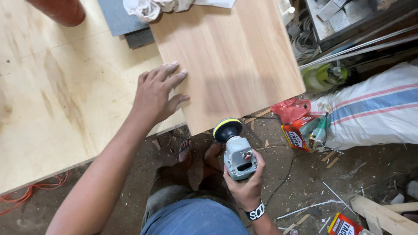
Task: The person cleans a wood panel by applying liquid from a bottle onto a cloth and wiping the surface, then uses a power sander on the same panel.
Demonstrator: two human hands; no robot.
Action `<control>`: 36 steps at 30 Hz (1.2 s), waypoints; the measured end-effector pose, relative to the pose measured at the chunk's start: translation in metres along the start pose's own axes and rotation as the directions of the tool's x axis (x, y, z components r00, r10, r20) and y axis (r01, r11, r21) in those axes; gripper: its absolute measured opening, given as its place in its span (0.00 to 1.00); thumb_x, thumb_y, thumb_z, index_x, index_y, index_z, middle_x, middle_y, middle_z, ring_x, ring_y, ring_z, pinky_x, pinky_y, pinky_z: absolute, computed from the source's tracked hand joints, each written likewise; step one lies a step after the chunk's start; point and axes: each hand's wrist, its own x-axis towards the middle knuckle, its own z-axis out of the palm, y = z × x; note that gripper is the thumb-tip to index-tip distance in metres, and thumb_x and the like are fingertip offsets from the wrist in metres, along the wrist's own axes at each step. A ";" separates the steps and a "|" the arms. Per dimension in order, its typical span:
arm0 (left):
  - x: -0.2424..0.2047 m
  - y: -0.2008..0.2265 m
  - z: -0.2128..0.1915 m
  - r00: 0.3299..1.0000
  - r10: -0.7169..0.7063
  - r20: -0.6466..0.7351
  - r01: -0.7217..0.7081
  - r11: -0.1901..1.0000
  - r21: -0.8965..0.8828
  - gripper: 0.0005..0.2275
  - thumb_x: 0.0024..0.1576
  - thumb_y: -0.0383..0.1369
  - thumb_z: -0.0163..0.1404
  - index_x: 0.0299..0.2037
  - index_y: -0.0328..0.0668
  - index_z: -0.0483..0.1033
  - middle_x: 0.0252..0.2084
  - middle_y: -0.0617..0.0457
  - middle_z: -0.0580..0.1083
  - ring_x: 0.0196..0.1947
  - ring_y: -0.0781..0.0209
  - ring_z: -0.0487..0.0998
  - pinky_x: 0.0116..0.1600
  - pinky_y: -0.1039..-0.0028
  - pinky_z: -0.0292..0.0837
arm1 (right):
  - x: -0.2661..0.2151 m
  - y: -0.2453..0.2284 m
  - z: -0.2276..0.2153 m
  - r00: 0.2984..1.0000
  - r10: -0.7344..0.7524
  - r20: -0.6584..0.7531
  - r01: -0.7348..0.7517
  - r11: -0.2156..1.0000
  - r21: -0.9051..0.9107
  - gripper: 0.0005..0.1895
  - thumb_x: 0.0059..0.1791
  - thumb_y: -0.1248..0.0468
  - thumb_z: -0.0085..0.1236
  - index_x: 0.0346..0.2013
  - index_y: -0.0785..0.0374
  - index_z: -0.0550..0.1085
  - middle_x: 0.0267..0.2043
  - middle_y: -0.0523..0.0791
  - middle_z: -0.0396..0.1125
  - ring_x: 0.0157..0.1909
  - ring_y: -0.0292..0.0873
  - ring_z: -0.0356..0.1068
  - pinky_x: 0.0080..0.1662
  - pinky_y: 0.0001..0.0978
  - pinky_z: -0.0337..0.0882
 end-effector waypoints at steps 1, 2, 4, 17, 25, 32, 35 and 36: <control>0.001 0.001 -0.002 1.000 0.004 -0.002 -0.004 1.000 -0.001 0.27 0.55 0.51 0.58 0.64 0.56 0.73 0.68 0.53 0.69 0.66 0.51 0.67 0.59 0.57 0.58 | 0.004 0.003 -0.003 1.000 0.000 -0.005 0.000 1.000 -0.001 0.48 0.34 0.62 0.75 0.63 0.69 0.61 0.59 0.56 0.65 0.55 0.54 0.70 0.59 0.39 0.70; 0.001 0.002 -0.003 0.999 -0.023 0.041 0.023 1.000 -0.005 0.27 0.56 0.52 0.56 0.65 0.56 0.72 0.69 0.53 0.68 0.67 0.50 0.66 0.61 0.56 0.57 | 0.008 0.005 -0.007 1.000 0.011 0.007 -0.011 1.000 0.014 0.48 0.34 0.62 0.75 0.63 0.69 0.60 0.59 0.56 0.65 0.55 0.54 0.70 0.59 0.39 0.71; 0.003 0.006 -0.006 0.996 -0.044 0.082 0.045 0.999 -0.011 0.27 0.57 0.52 0.54 0.66 0.57 0.71 0.70 0.52 0.67 0.68 0.49 0.65 0.62 0.56 0.56 | 0.017 0.012 -0.013 1.000 0.023 0.013 -0.023 0.999 0.025 0.48 0.34 0.62 0.74 0.64 0.69 0.60 0.59 0.56 0.65 0.56 0.54 0.71 0.59 0.39 0.71; 0.004 0.014 -0.006 0.987 -0.116 0.114 0.109 0.992 0.065 0.27 0.56 0.51 0.53 0.65 0.56 0.73 0.71 0.51 0.69 0.70 0.49 0.67 0.62 0.55 0.59 | 0.079 0.062 -0.061 0.998 0.050 0.024 -0.051 0.997 0.065 0.49 0.35 0.63 0.75 0.65 0.69 0.58 0.63 0.61 0.63 0.59 0.56 0.70 0.61 0.40 0.70; 0.002 0.015 -0.003 0.982 -0.152 0.113 0.137 0.982 0.127 0.27 0.54 0.50 0.54 0.65 0.58 0.74 0.71 0.54 0.70 0.71 0.52 0.68 0.64 0.56 0.61 | 0.110 0.100 -0.086 0.994 0.105 0.042 -0.108 0.990 0.091 0.48 0.34 0.63 0.75 0.63 0.66 0.58 0.50 0.56 0.69 0.44 0.50 0.74 0.47 0.35 0.77; 0.002 0.015 -0.001 0.980 -0.164 0.112 0.145 0.977 0.156 0.27 0.53 0.48 0.56 0.64 0.59 0.74 0.72 0.55 0.70 0.72 0.53 0.68 0.65 0.56 0.61 | 0.138 0.121 -0.107 0.995 0.100 -0.013 -0.098 0.989 0.106 0.48 0.33 0.64 0.75 0.63 0.68 0.59 0.55 0.58 0.66 0.49 0.52 0.72 0.52 0.35 0.76; 0.003 0.015 -0.001 0.975 -0.181 0.127 0.162 0.976 0.147 0.27 0.52 0.49 0.56 0.64 0.59 0.73 0.72 0.55 0.69 0.72 0.53 0.68 0.65 0.55 0.60 | 0.145 0.127 -0.117 0.993 0.115 -0.023 -0.110 0.982 0.151 0.48 0.33 0.66 0.74 0.63 0.69 0.58 0.57 0.60 0.66 0.50 0.53 0.72 0.52 0.36 0.77; 0.003 0.014 -0.001 0.973 -0.188 0.137 0.169 0.976 0.139 0.28 0.52 0.50 0.56 0.64 0.59 0.73 0.73 0.55 0.69 0.72 0.54 0.67 0.64 0.55 0.60 | 0.146 0.129 -0.120 0.991 0.129 -0.023 -0.122 0.975 0.188 0.48 0.33 0.67 0.73 0.63 0.69 0.58 0.58 0.61 0.66 0.50 0.54 0.73 0.52 0.37 0.78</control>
